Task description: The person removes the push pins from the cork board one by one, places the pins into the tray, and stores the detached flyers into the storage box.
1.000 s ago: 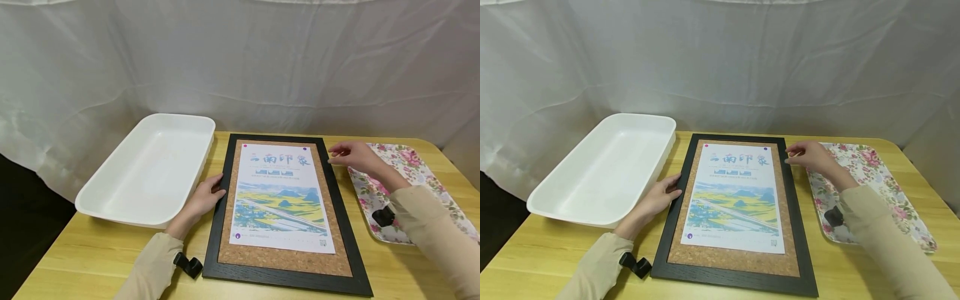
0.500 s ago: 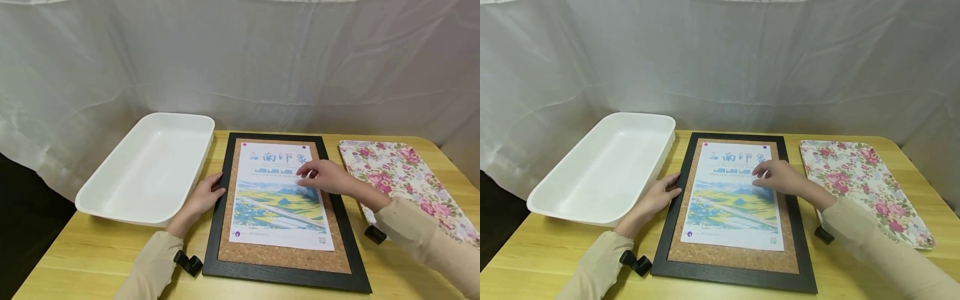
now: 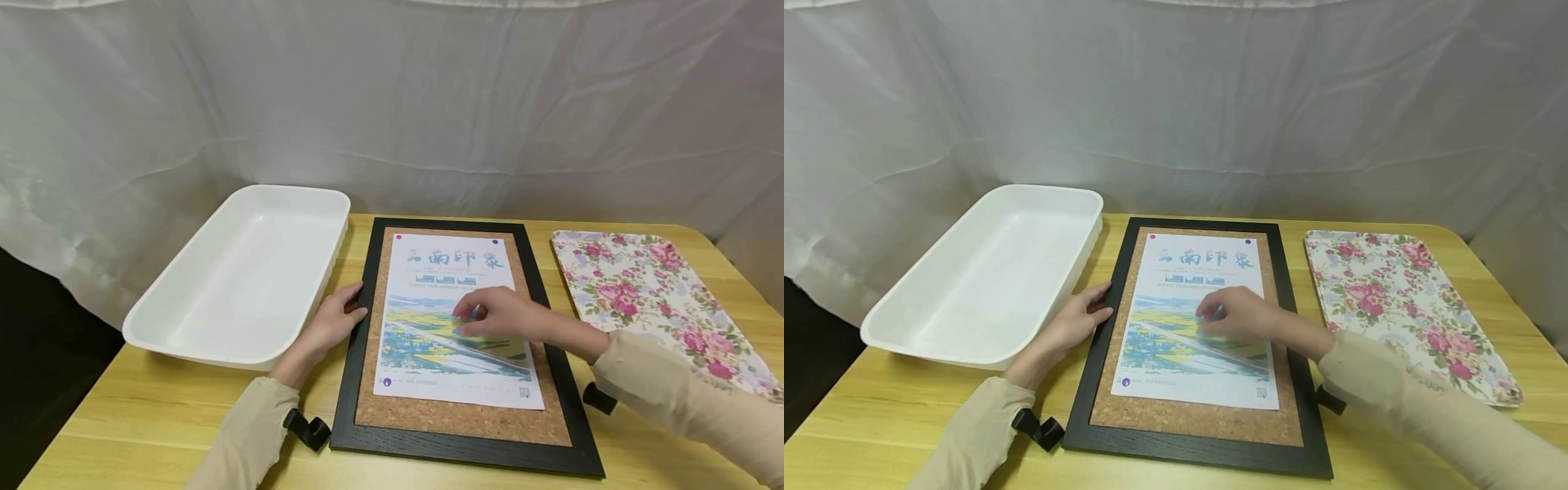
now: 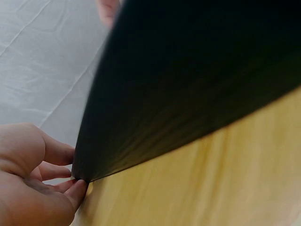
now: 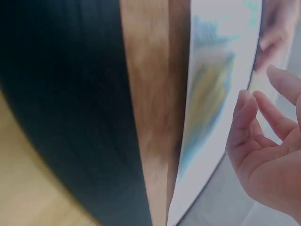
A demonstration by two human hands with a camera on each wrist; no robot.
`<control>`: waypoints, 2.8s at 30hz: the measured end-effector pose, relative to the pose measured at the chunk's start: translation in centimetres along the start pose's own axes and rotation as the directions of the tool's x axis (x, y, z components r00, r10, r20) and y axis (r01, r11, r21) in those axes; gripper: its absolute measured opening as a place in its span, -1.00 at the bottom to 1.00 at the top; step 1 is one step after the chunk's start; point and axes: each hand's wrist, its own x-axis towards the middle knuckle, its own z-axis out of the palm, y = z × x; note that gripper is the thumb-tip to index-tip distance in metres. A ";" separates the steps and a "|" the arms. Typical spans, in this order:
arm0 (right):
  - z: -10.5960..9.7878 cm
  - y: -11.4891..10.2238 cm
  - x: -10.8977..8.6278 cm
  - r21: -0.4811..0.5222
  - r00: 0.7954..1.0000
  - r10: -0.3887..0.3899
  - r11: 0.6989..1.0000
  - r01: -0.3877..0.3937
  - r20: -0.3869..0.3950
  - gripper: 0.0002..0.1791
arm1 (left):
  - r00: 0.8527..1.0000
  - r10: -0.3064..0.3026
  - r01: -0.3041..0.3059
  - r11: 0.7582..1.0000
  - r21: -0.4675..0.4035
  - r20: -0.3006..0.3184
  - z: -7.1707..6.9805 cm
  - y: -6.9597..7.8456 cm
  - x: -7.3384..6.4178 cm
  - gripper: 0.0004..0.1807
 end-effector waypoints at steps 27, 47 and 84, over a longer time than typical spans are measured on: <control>5.0 -5.5 2.7 0.123 0.979 -0.137 0.985 0.119 0.149 -0.74 | 1.000 0.000 0.001 1.000 -0.014 0.003 0.0 0.0 0.0 -0.37; 7.0 -6.6 3.7 0.147 0.984 -0.119 0.984 0.099 0.133 -0.79 | 1.000 -0.003 0.003 1.000 0.002 0.004 -0.2 0.2 -0.1 -0.38; 7.3 -8.2 4.5 -0.002 0.968 -0.087 0.996 0.090 0.234 -0.80 | 1.000 -0.007 0.007 1.000 -0.011 0.010 -0.2 0.1 0.1 -0.37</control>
